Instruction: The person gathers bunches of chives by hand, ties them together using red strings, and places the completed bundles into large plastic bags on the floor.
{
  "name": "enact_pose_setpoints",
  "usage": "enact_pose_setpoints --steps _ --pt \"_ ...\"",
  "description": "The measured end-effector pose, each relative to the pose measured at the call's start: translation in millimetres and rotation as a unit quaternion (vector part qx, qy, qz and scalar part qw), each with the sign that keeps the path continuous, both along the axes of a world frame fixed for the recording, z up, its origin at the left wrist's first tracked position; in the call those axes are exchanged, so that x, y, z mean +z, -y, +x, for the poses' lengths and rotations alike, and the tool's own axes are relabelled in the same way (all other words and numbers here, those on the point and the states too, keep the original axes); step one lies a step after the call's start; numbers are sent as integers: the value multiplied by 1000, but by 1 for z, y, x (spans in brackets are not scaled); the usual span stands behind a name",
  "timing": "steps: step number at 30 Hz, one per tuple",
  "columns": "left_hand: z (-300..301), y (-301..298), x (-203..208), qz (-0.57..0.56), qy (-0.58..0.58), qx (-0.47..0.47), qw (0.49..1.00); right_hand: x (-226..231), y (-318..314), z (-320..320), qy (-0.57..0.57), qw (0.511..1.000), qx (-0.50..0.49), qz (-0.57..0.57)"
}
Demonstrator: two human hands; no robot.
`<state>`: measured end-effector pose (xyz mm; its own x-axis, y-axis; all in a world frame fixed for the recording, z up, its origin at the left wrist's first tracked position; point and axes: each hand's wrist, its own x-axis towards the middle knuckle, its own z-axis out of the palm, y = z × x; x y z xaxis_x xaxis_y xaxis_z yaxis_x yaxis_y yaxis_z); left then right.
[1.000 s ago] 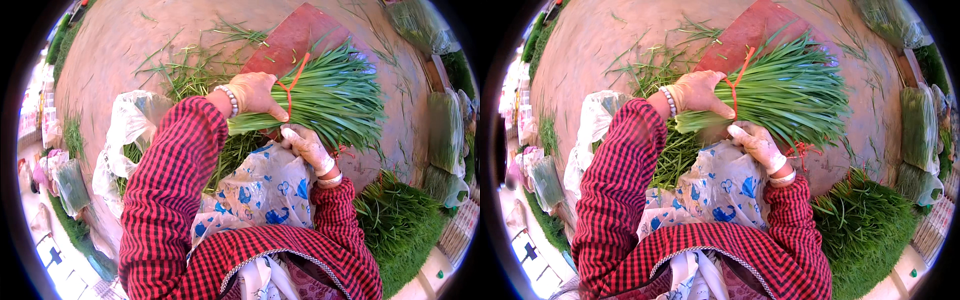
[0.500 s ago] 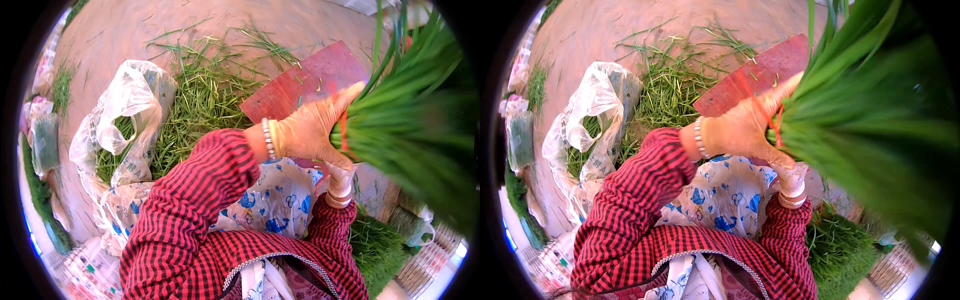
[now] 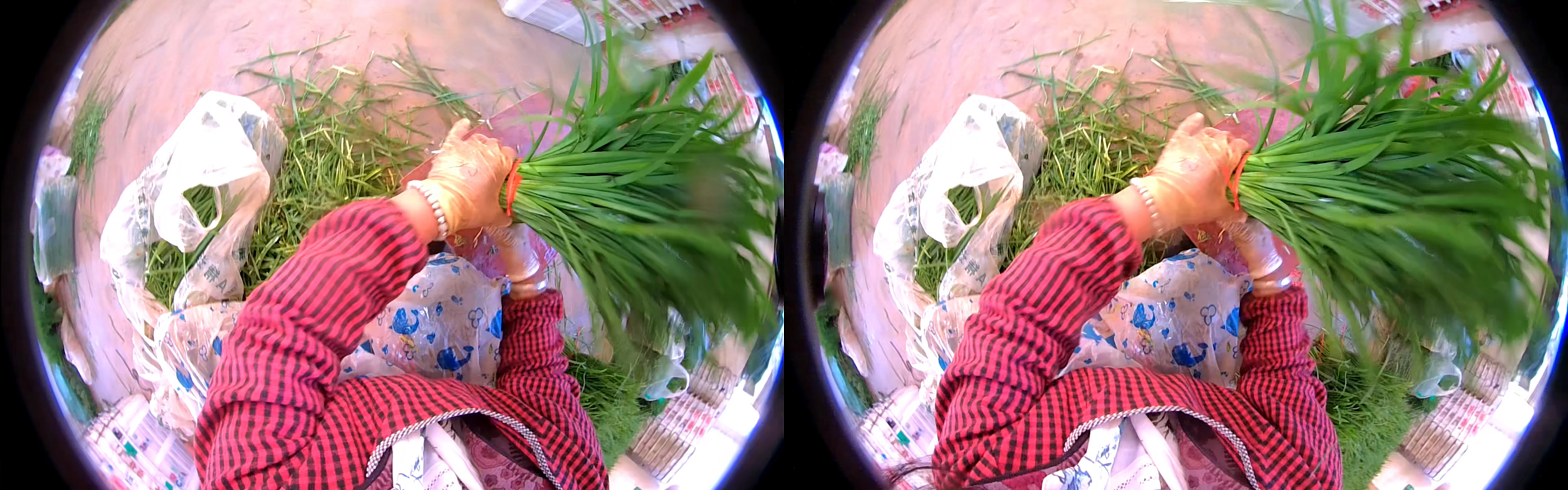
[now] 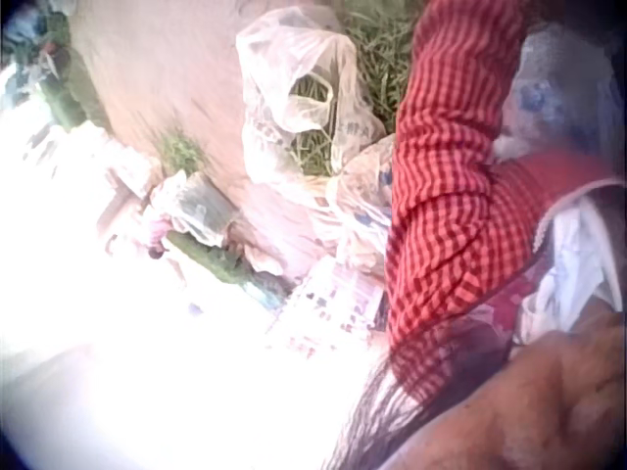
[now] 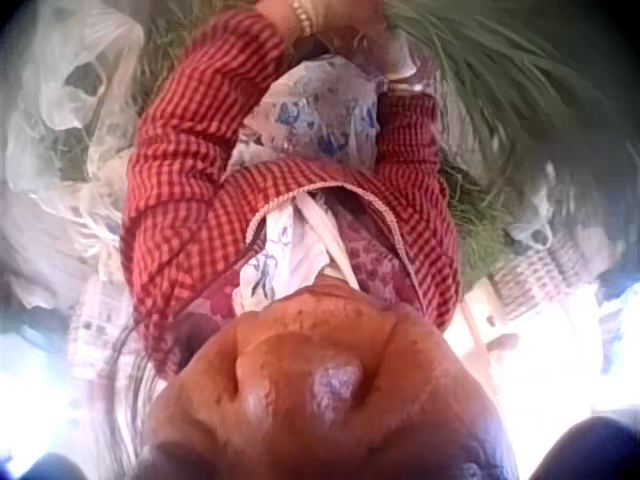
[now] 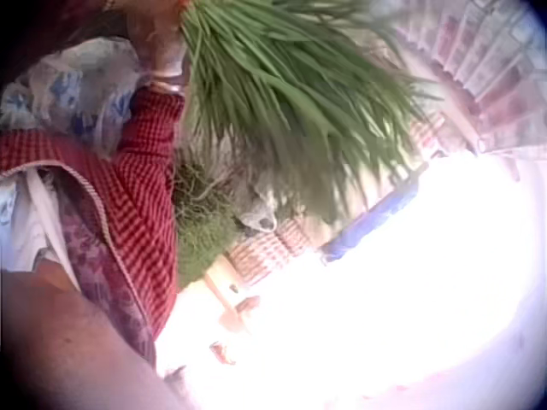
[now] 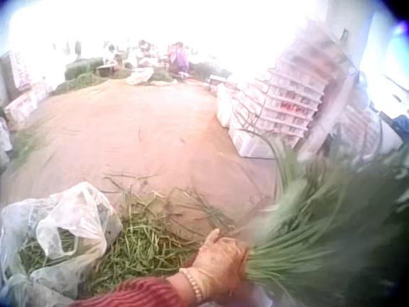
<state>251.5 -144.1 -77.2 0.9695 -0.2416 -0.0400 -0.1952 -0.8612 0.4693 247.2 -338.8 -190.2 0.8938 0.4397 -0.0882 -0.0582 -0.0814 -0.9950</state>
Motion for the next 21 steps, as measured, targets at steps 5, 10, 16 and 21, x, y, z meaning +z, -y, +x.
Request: enact_pose_setpoints --steps 5,10,16,21 --pt "-5 -3 -21 141 -60 19 988 19 3 -50 -89 990 95 -52" --pt "-24 14 -55 180 -76 108 975 36 8 -59 -44 996 -78 31" --pt "-26 20 -41 248 -58 70 964 44 -4 -30 -157 986 11 49" --pt "-12 19 -23 270 -87 0 959 22 14 -45 -153 984 27 89"
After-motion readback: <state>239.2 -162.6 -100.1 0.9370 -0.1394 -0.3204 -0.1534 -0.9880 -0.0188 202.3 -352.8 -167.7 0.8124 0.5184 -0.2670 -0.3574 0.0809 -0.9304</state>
